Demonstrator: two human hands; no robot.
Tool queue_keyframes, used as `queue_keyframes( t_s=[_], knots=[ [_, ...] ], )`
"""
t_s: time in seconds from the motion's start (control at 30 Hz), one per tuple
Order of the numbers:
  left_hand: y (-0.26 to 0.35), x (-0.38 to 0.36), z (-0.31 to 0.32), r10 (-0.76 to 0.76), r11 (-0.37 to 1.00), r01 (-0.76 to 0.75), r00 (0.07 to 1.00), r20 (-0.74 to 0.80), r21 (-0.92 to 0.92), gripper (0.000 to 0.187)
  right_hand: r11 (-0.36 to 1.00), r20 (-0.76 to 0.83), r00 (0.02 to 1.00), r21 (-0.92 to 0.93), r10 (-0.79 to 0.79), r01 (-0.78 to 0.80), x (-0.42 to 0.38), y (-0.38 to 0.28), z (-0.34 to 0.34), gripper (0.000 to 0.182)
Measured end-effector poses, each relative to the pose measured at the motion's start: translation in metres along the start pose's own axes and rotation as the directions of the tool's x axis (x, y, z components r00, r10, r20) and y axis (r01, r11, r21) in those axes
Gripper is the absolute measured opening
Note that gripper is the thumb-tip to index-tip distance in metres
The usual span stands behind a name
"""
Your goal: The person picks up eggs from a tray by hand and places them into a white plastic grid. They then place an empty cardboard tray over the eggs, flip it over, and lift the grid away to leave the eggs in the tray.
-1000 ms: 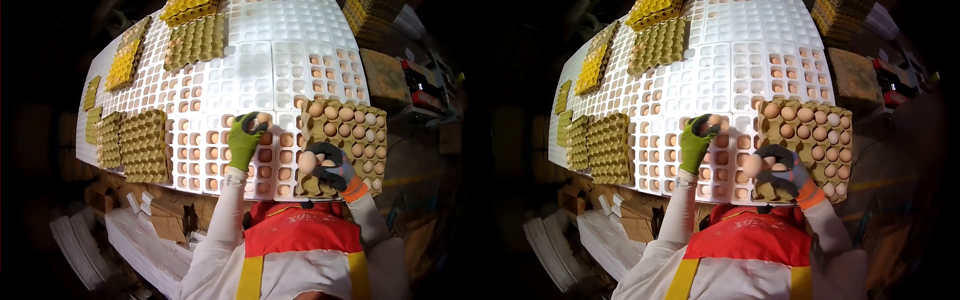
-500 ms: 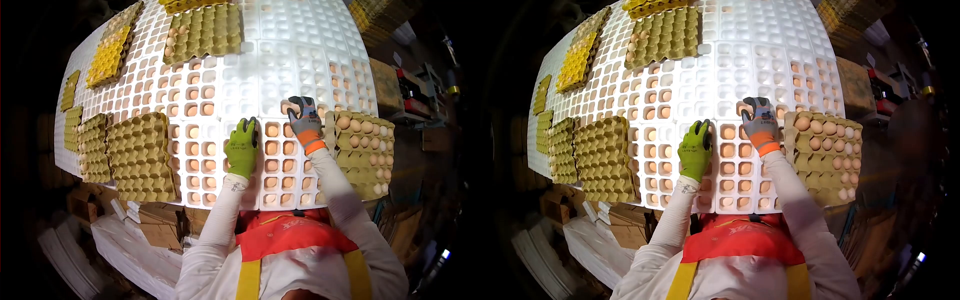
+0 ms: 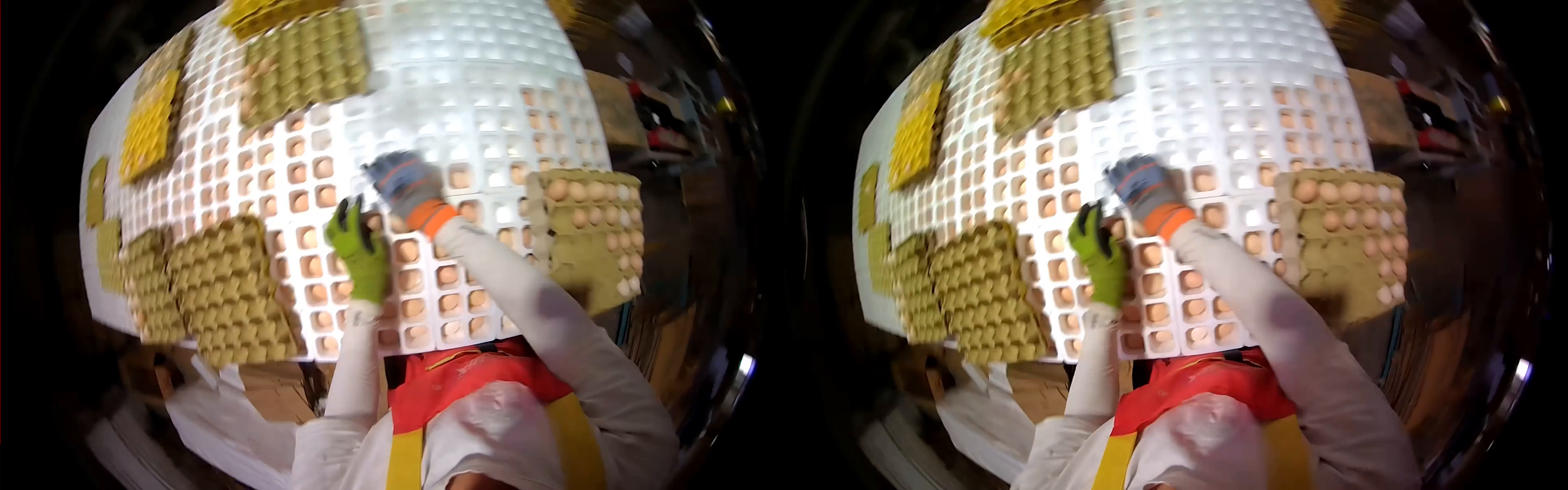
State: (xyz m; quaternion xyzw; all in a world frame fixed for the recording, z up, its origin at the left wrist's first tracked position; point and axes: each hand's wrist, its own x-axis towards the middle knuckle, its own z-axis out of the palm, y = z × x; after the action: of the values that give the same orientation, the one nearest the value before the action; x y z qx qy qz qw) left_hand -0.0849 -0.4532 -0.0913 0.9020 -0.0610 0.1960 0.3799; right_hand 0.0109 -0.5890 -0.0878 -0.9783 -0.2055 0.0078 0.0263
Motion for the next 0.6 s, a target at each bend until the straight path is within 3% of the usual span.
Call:
queue_keyframes(
  t_s=[0.03,0.07,0.1,0.17,0.2,0.27,0.3,0.33,0.37,0.43,0.47,0.5,0.6],
  knots=[
    [-0.007,-0.002,-0.004,-0.002,1.000,0.003,0.999,0.040,-0.022,0.048,0.999,-0.105,0.994,0.013,-0.027,0.029,-0.007,-0.005,0.015,0.037],
    [-0.014,-0.002,-0.004,-0.002,0.999,0.006,0.996,0.085,-0.046,0.047,0.997,-0.192,0.980,0.064,0.048,-0.036,-0.008,-0.007,0.012,0.036],
    [-0.007,0.002,-0.002,0.062,0.998,-0.061,0.983,0.171,-0.010,0.045,0.938,-0.151,0.972,0.324,0.182,-0.125,-0.013,-0.008,-0.003,0.038],
    [0.004,0.001,-0.008,0.146,0.972,-0.193,0.944,0.297,0.134,0.045,0.630,-0.146,0.917,0.765,0.372,-0.135,-0.031,-0.001,-0.021,0.037],
    [0.013,0.002,-0.002,0.185,0.941,-0.265,0.925,0.332,0.213,0.047,0.593,-0.159,0.872,0.786,0.463,-0.172,-0.045,0.001,-0.037,0.034],
    [0.018,0.005,0.006,0.366,0.804,-0.468,0.875,0.316,0.367,0.046,0.499,-0.206,0.883,0.866,0.422,-0.036,-0.083,0.019,-0.055,0.037],
    [0.009,0.006,0.019,0.329,0.860,-0.434,0.874,0.359,0.269,0.045,0.520,-0.229,0.861,0.853,0.454,-0.047,-0.110,0.024,-0.063,0.041],
    [0.000,0.007,0.019,0.264,0.903,-0.369,0.879,0.396,0.218,0.044,0.285,-0.124,0.900,0.958,0.417,-0.001,-0.138,0.039,-0.087,0.042],
    [0.020,0.010,0.007,0.231,0.940,-0.307,0.894,0.384,0.150,0.041,0.404,-0.229,0.856,0.914,0.463,0.026,-0.163,0.052,-0.076,0.041],
    [0.024,0.007,0.003,0.285,0.944,-0.321,0.909,0.303,0.074,0.040,0.222,-0.017,0.834,0.967,0.552,-0.127,-0.220,0.089,-0.124,0.042],
    [0.034,0.009,-0.001,0.252,0.956,-0.285,0.914,0.317,0.063,0.038,0.245,-0.048,0.730,0.955,0.682,-0.166,-0.260,0.109,-0.095,0.040],
    [0.046,0.008,-0.005,0.216,0.969,-0.244,0.918,0.332,0.045,0.037,0.222,-0.094,0.686,0.970,0.722,-0.100,-0.285,0.127,-0.095,0.037],
    [0.057,0.004,-0.004,0.211,0.971,-0.235,0.933,0.290,0.050,0.035,0.306,-0.127,0.593,0.928,0.796,-0.212,-0.333,0.155,-0.129,0.025]
  ],
)
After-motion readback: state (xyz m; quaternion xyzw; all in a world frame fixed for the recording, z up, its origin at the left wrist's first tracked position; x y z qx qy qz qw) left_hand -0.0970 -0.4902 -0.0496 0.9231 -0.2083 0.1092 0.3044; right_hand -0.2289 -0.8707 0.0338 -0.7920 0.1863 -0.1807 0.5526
